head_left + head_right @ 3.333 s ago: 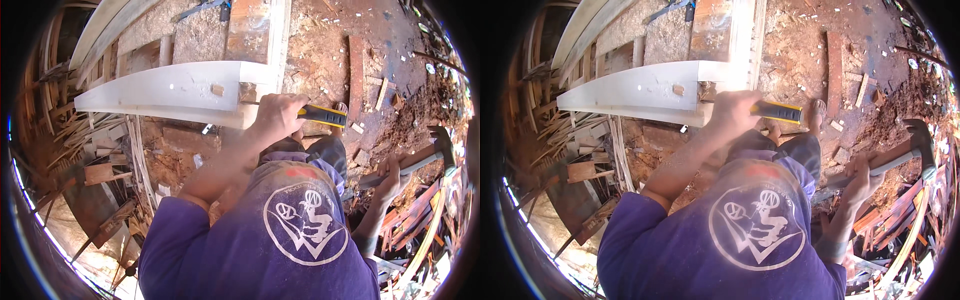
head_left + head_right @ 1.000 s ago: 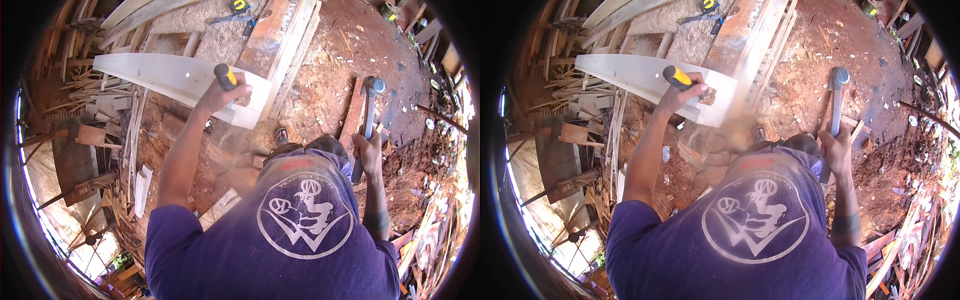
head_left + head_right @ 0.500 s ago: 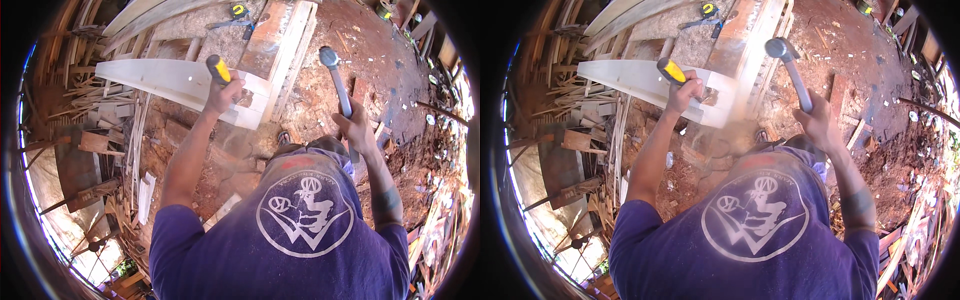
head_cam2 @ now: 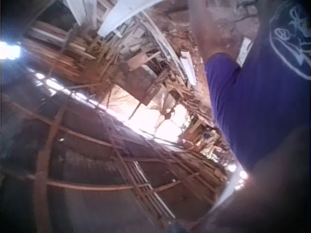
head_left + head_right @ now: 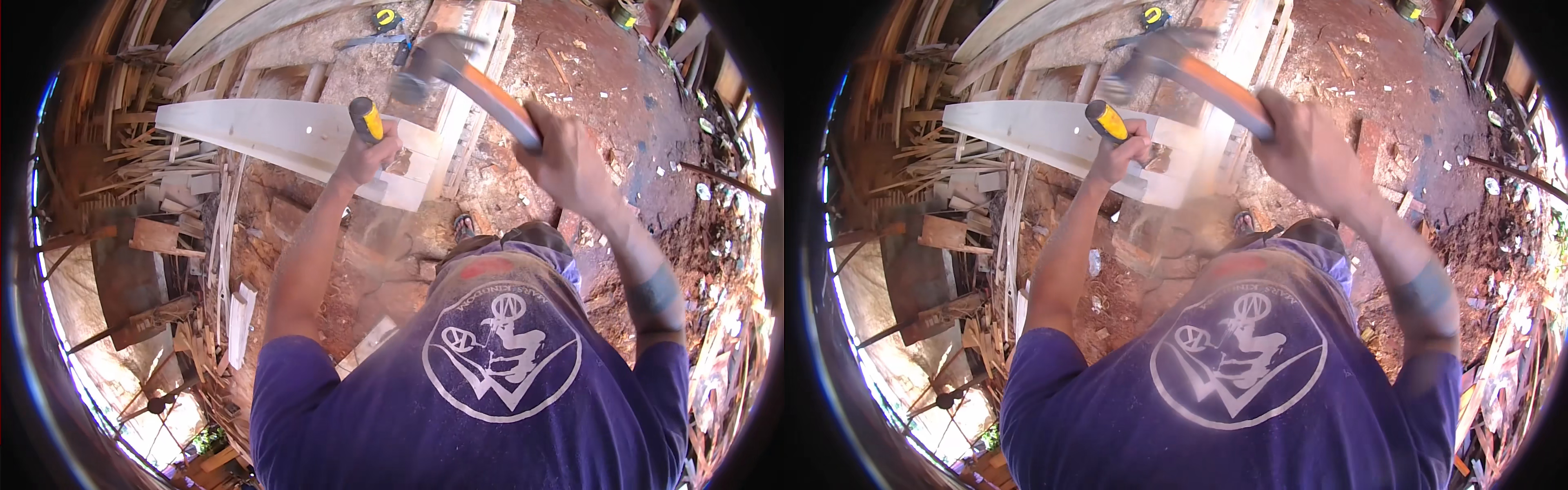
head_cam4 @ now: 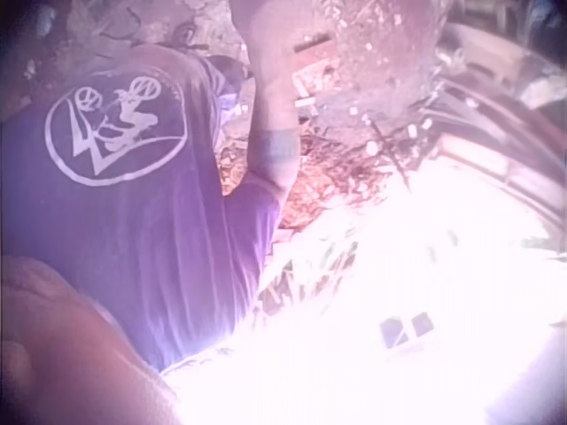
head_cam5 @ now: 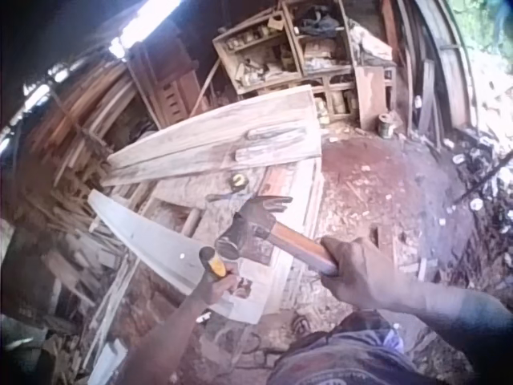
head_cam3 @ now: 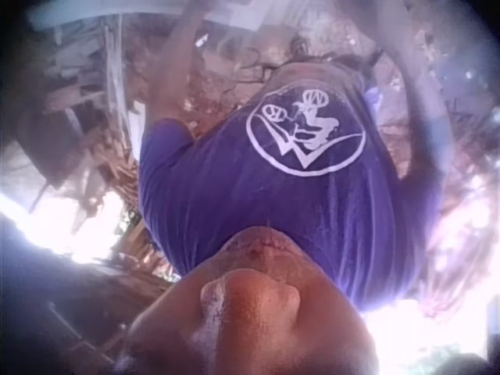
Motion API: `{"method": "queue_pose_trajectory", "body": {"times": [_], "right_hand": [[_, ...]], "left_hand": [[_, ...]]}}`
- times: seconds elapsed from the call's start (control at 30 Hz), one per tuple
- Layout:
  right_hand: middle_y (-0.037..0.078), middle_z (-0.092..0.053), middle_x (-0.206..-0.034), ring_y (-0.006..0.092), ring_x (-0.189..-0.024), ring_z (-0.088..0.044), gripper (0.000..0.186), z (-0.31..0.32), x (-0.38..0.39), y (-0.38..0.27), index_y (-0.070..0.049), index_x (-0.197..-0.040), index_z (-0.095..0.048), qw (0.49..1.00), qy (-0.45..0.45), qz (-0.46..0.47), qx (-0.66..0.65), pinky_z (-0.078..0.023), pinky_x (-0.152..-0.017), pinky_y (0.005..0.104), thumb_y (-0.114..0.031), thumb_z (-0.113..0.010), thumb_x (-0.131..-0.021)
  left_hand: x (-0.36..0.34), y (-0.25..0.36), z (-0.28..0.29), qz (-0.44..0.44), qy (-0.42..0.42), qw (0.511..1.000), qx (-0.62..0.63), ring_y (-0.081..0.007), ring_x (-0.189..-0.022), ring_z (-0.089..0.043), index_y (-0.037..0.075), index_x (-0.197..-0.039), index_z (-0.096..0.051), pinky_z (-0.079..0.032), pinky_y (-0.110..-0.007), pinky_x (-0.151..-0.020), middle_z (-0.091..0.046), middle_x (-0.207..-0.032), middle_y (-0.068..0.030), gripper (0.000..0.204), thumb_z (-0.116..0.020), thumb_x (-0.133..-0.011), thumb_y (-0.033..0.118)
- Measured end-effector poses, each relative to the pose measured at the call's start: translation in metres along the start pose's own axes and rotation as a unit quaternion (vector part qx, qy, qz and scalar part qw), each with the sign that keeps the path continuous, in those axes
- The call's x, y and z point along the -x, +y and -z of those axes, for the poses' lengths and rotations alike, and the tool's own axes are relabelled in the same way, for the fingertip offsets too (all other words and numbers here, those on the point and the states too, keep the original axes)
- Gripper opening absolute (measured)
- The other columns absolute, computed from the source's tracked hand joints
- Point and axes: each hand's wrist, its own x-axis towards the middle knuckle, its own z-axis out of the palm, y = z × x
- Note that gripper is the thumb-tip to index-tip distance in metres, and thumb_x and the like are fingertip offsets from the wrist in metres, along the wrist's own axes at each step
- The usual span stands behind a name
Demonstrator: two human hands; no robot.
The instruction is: The person is using a chisel and a hammer to remove wood from a notch in a wooden beam.
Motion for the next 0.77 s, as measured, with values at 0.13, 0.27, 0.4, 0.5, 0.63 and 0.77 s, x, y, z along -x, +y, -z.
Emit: {"method": "queue_pose_trajectory", "body": {"times": [0.13, 0.27, 0.4, 0.5, 0.63, 0.77], "right_hand": [[0.024, -0.065, -0.07, 0.0422, -0.068, -0.07, 0.021, 0.027, -0.032, -0.047, 0.001, -0.103, -0.056, 0.984, 0.109, 0.143, -0.003, -0.057, -0.063, 0.0498, -0.003, -0.059, -0.083], [0.022, -0.07, -0.077, 0.0407, -0.075, -0.072, 0.025, -0.002, -0.034, -0.043, -0.001, -0.11, -0.058, 0.977, -0.101, 0.055, 0.18, -0.058, -0.07, 0.0512, -0.003, -0.056, -0.086], [0.021, -0.071, -0.08, 0.0392, -0.077, -0.073, 0.031, 0.019, -0.042, -0.043, -0.001, -0.114, -0.059, 0.972, -0.091, 0.06, 0.207, -0.059, -0.072, 0.0493, -0.003, -0.056, -0.083], [0.021, -0.071, -0.082, 0.0385, -0.08, -0.073, 0.029, 0.039, -0.056, -0.056, -0.001, -0.114, -0.059, 0.958, 0.154, 0.221, 0.099, -0.059, -0.074, 0.0472, -0.005, -0.056, -0.085], [0.021, -0.072, -0.085, 0.0367, -0.081, -0.074, 0.029, 0.02, -0.05, -0.061, -0.001, -0.114, -0.06, 0.973, 0.132, 0.189, 0.024, -0.06, -0.073, 0.0447, -0.008, -0.059, -0.086], [0.016, -0.075, -0.089, 0.0346, -0.083, -0.075, 0.038, 0.006, -0.051, -0.048, -0.006, -0.119, -0.06, 0.954, -0.085, 0.112, 0.266, -0.061, -0.071, 0.042, -0.013, -0.07, -0.082]], "left_hand": [[-0.001, 0.005, -0.001, 0.019, -0.016, 1.0, -0.002, -0.0066, -0.058, -0.038, 0.007, -0.07, -0.045, -0.034, -0.026, -0.055, -0.044, -0.063, 0.0029, 0.023, -0.057, -0.09, 0.009], [-0.002, -0.003, 0.009, 0.027, -0.039, 0.998, 0.049, -0.0075, -0.058, -0.039, 0.007, -0.069, -0.044, -0.034, -0.026, -0.057, -0.045, -0.062, 0.0019, 0.022, -0.055, -0.088, 0.008], [0.005, -0.014, 0.004, 0.002, -0.02, 1.0, -0.02, -0.0085, -0.057, -0.034, 0.008, -0.069, -0.042, -0.031, -0.028, -0.056, -0.039, -0.061, 0.0032, 0.021, -0.056, -0.086, 0.008], [0.002, -0.014, 0.013, 0.039, -0.033, 0.997, 0.057, -0.0071, -0.059, -0.044, 0.008, -0.07, -0.048, -0.036, -0.025, -0.056, -0.049, -0.063, 0.0024, 0.018, -0.058, -0.084, 0.004], [-0.002, -0.016, 0.012, 0.043, -0.038, 0.996, 0.068, -0.007, -0.06, -0.045, 0.008, -0.07, -0.048, -0.036, -0.025, -0.056, -0.049, -0.064, 0.0023, 0.018, -0.058, -0.084, 0.004], [-0.004, -0.026, 0.016, 0.029, -0.043, 0.997, 0.051, -0.009, -0.059, -0.046, 0.006, -0.072, -0.051, -0.038, -0.025, -0.058, -0.05, -0.065, 0.0, 0.016, -0.061, -0.084, 0.009]]}}
